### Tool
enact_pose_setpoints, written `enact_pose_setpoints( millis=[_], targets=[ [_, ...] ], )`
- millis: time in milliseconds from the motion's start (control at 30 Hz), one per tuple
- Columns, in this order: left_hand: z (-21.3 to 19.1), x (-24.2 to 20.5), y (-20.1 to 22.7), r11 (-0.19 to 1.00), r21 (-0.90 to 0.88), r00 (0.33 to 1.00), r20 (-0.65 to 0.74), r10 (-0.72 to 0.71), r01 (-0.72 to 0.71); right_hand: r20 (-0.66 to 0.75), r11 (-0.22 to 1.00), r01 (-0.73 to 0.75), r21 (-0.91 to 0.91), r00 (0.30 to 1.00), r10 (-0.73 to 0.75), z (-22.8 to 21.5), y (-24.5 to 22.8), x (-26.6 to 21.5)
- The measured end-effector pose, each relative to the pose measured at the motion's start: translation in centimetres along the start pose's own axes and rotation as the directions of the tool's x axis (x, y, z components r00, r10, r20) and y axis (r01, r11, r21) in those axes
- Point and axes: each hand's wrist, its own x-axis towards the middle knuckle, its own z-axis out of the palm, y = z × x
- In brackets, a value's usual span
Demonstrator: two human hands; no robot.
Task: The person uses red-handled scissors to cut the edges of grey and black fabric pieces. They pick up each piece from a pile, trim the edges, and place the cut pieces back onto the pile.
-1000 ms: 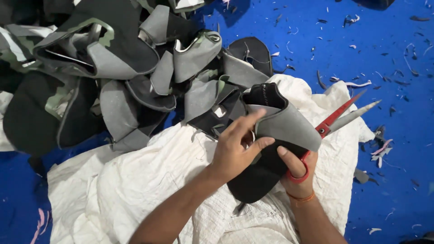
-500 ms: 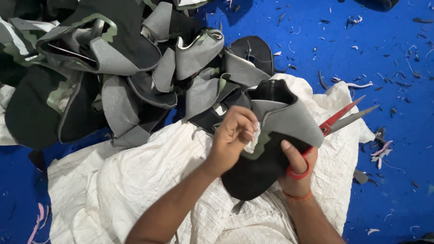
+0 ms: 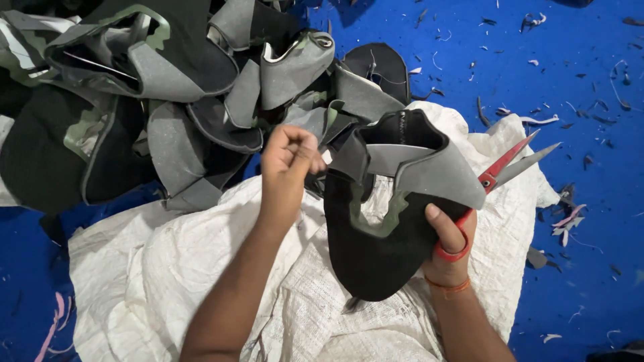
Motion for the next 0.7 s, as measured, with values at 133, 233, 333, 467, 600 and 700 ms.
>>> enact_pose_setpoints(
  millis=[133,233,333,467,600,700],
  targets=[
    [1.7,-0.8,1.6,0.83,0.475,0.95,0.044,0.309,-0.292,0.041,0.998,0.048,-0.043,0.998,-0.046,0.1,0.2,-0.2],
    [4.6,-2.0,3.1,0.849,0.488,0.969,0.225,0.104,-0.204,0.055,0.997,0.051,-0.06,0.997,-0.048,-0.3,0.7,-0.5],
    [5.2,-3.3,1.4,0.841,0.535,0.93,0.342,-0.134,-0.075,0.057,0.994,0.064,-0.088,0.997,-0.059,0.4,0.7,-0.7],
    [5.2,-3.6,1.9,0.56,0.747,0.923,0.374,0.094,-0.359,0.061,0.931,0.182,-0.316,0.983,-0.171,0.4,1.3,-0.5],
    [4.3,-4.2,3.7,0.458,0.817,0.928,0.368,0.052,-0.35,-0.055,0.855,0.206,-0.476,0.963,-0.263,-2.0,2.2,0.1],
    [2.2,-5.2,1.1,0.433,0.838,0.938,0.342,0.057,-0.332,-0.003,0.859,0.213,-0.466,0.97,-0.242,-1.9,0.5,-0.5]
  ],
)
